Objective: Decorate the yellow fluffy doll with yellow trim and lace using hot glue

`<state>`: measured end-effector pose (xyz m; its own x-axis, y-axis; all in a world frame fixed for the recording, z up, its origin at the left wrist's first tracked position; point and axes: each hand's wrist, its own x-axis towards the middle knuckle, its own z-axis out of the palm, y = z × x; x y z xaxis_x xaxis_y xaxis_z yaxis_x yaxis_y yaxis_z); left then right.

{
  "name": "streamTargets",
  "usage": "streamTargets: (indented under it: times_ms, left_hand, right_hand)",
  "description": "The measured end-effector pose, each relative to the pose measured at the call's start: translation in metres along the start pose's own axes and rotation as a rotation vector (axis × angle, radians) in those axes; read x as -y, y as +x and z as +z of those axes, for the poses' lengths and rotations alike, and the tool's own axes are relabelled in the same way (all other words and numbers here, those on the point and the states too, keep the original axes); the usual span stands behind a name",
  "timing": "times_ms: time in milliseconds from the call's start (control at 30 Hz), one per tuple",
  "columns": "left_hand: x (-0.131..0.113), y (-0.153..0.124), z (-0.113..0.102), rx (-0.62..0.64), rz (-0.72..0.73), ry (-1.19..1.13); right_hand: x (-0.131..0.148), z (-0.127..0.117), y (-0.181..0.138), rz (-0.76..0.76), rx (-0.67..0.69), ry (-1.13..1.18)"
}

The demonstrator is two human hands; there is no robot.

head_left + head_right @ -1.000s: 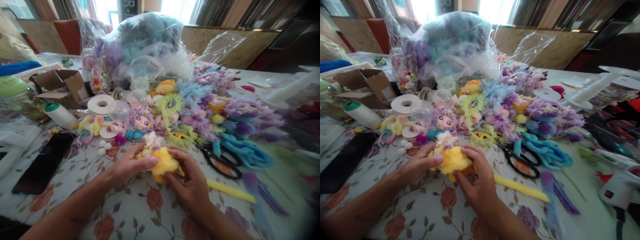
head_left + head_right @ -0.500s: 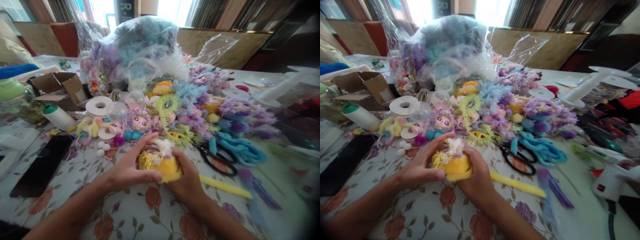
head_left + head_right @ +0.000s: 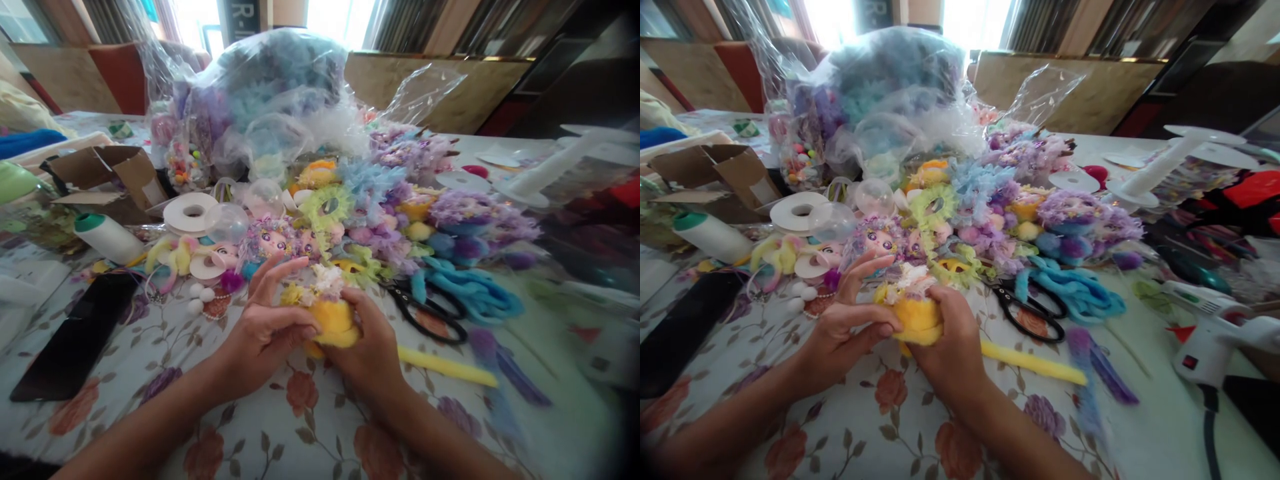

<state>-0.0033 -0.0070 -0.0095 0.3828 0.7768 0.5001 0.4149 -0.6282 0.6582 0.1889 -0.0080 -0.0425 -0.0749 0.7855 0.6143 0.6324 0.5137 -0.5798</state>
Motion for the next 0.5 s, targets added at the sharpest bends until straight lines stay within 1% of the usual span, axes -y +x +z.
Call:
streamTargets:
  times_ms: [100, 167, 233, 300, 367, 400, 500]
  left_hand:
    - [-0.001, 0.000, -0.001, -0.002, -0.074, -0.022]
    - [0.000, 0.001, -0.002, -0.032, -0.114, -0.012]
    - [0.003, 0.003, -0.003, -0.124, -0.149, 0.005]
    - [0.005, 0.005, -0.005, -0.261, -0.199, 0.013]
    - [0.008, 0.007, -0.008, -0.367, -0.241, 0.015]
    - [0.008, 0.007, -0.009, -0.390, -0.252, 0.022]
    - [0.008, 0.008, -0.011, -0.369, -0.235, 0.031]
  right_hand:
    - [0.000, -0.001, 0.001, 0.065, -0.008, 0.006]
    - [-0.001, -0.003, 0.003, 0.138, -0.021, 0.017]
    - [-0.004, -0.005, 0.004, 0.229, -0.047, 0.047]
    - [-0.007, -0.007, 0.006, 0.289, -0.076, 0.069]
    - [-0.009, -0.008, 0.007, 0.292, -0.097, 0.068]
    - [-0.010, -0.009, 0.008, 0.280, -0.104, 0.063]
    - [-0.011, -0.009, 0.008, 0.255, -0.102, 0.054]
